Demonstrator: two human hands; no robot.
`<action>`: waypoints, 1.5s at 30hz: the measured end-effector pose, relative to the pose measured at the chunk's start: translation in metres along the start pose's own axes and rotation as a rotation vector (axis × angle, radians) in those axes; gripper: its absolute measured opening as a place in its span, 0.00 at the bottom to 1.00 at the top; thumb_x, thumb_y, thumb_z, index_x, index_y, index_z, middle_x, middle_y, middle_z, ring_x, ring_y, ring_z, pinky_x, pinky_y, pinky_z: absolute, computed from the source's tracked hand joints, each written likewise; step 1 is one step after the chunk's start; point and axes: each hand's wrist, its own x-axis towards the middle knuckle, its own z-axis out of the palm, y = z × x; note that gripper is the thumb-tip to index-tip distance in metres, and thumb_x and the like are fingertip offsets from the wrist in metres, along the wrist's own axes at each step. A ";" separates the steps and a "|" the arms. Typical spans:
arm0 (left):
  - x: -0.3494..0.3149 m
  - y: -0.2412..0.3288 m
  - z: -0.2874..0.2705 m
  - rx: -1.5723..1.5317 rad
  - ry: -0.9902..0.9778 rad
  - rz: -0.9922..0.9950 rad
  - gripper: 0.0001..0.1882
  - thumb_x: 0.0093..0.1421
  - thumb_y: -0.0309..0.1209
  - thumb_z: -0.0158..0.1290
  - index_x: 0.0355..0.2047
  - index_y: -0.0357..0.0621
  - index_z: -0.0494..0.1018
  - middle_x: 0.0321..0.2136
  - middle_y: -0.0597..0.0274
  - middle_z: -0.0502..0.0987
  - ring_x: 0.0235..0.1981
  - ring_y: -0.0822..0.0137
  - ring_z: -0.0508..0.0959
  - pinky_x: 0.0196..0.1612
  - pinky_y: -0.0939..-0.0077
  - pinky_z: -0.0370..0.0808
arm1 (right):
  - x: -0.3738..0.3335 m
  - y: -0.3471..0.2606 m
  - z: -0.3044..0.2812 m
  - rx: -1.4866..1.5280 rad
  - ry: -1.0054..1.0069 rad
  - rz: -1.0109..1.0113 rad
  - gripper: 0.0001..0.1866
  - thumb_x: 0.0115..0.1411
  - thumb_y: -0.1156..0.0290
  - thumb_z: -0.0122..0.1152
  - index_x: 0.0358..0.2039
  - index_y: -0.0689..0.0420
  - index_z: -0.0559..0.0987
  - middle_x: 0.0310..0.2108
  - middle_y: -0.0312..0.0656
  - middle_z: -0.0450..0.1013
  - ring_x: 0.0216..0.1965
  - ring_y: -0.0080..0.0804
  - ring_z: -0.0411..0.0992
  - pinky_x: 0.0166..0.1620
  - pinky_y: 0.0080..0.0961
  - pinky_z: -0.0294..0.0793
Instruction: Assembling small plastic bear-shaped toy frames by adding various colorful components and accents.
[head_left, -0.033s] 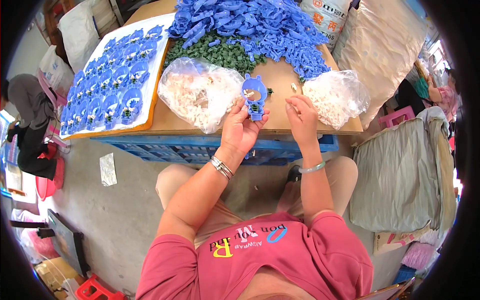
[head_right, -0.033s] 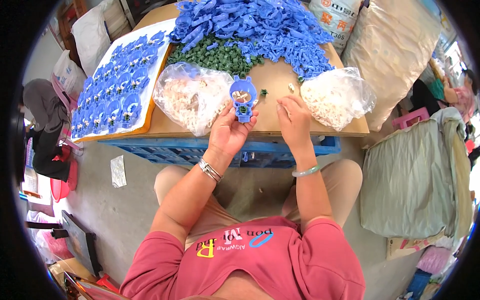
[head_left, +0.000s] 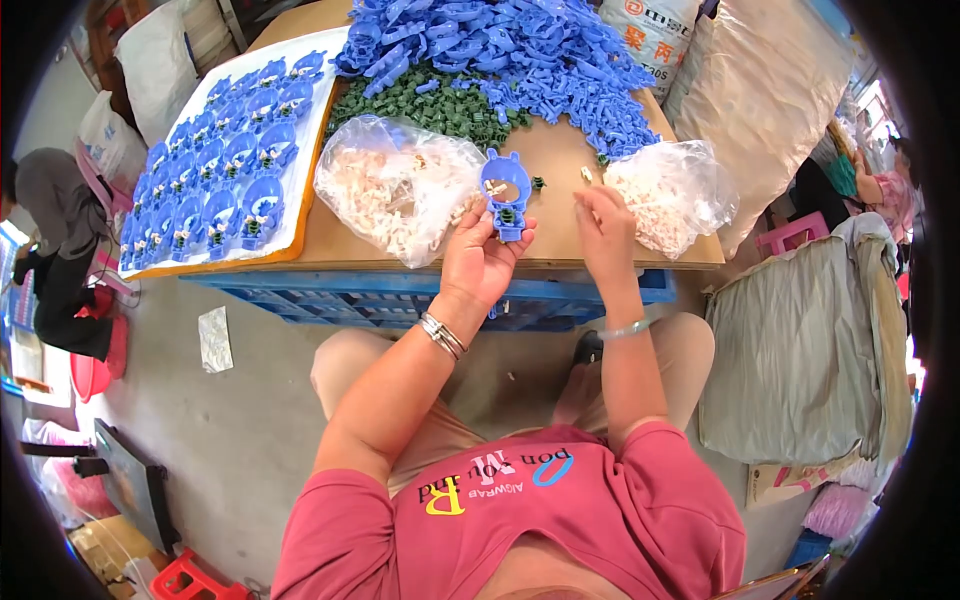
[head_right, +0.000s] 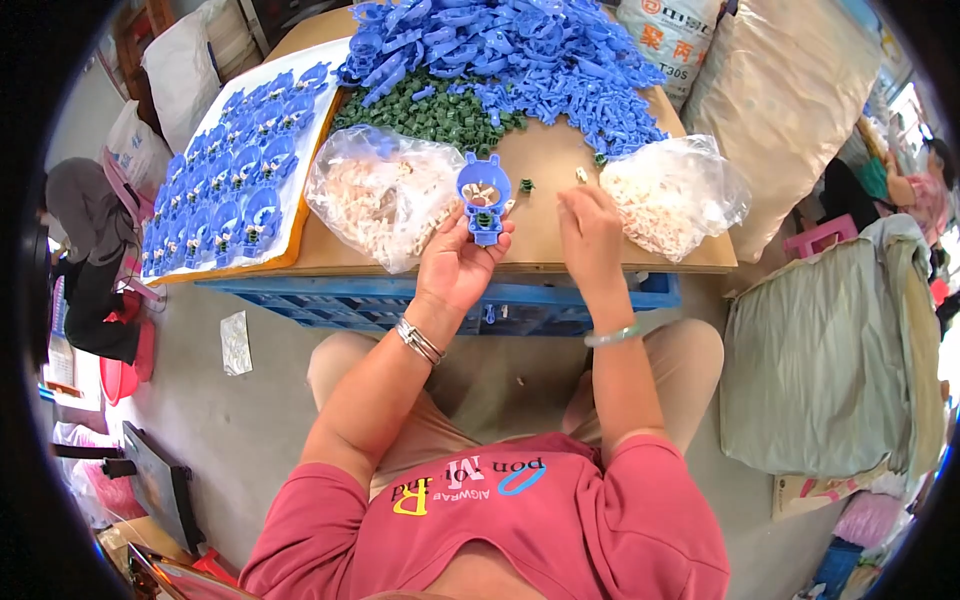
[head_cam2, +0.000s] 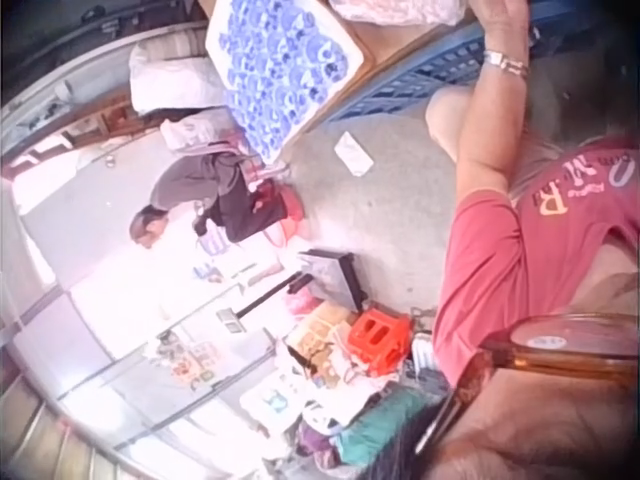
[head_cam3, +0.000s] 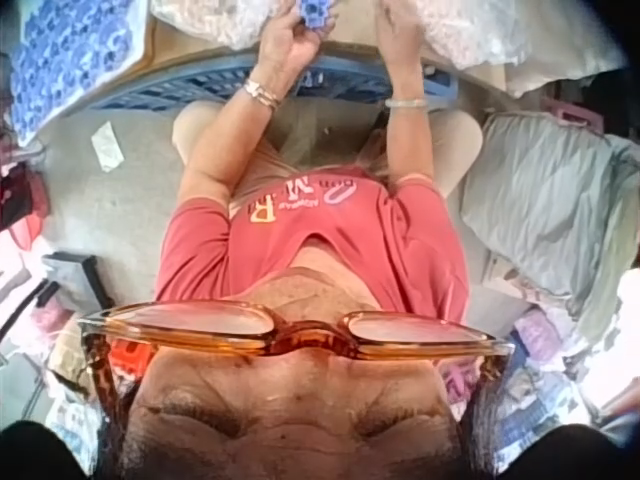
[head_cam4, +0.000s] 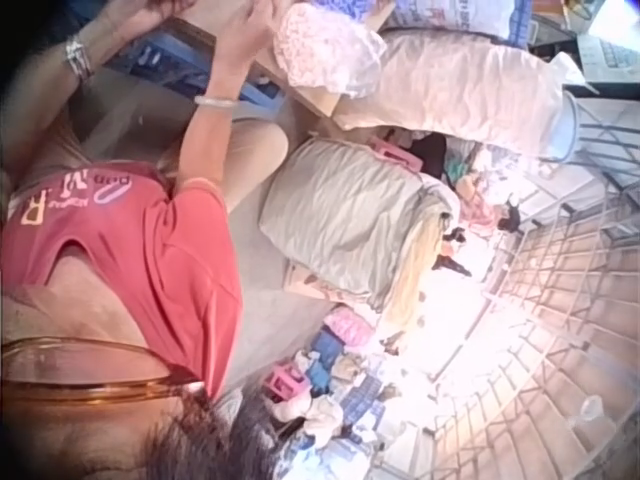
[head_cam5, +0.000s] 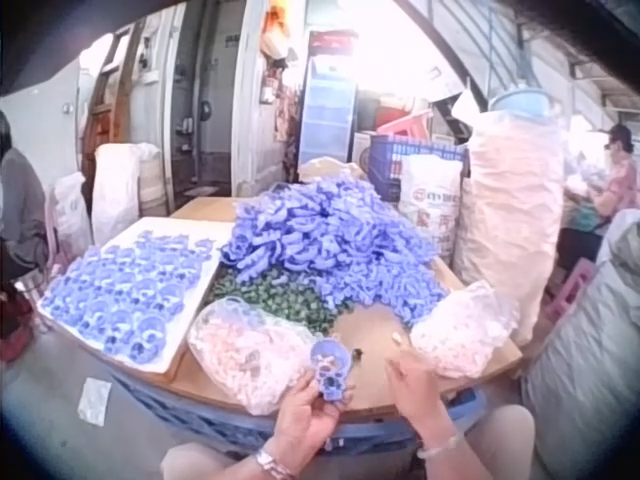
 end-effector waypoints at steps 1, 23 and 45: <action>0.001 0.002 -0.006 0.004 -0.013 0.016 0.15 0.60 0.26 0.36 0.47 0.37 0.60 0.42 0.43 0.68 0.38 0.49 0.72 0.37 0.62 0.73 | 0.006 0.012 0.004 -0.117 0.013 -0.010 0.06 0.48 0.77 0.53 0.28 0.62 0.76 0.32 0.48 0.70 0.33 0.42 0.69 0.35 0.30 0.69; -0.036 -0.024 0.005 -0.090 -0.472 -0.273 0.17 0.57 0.30 0.47 0.46 0.40 0.63 0.43 0.50 0.70 0.41 0.51 0.73 0.43 0.60 0.73 | 0.023 -0.004 0.045 -0.144 -0.409 -0.150 0.10 0.47 0.77 0.52 0.33 0.61 0.73 0.24 0.40 0.69 0.29 0.32 0.68 0.31 0.23 0.67; -0.030 -0.022 0.007 -0.111 -0.427 -0.235 0.16 0.58 0.31 0.45 0.46 0.40 0.63 0.42 0.48 0.70 0.41 0.50 0.73 0.43 0.59 0.73 | 0.004 0.036 0.058 0.619 -0.462 0.408 0.12 0.54 0.67 0.50 0.35 0.62 0.71 0.30 0.38 0.68 0.27 0.21 0.65 0.27 0.16 0.64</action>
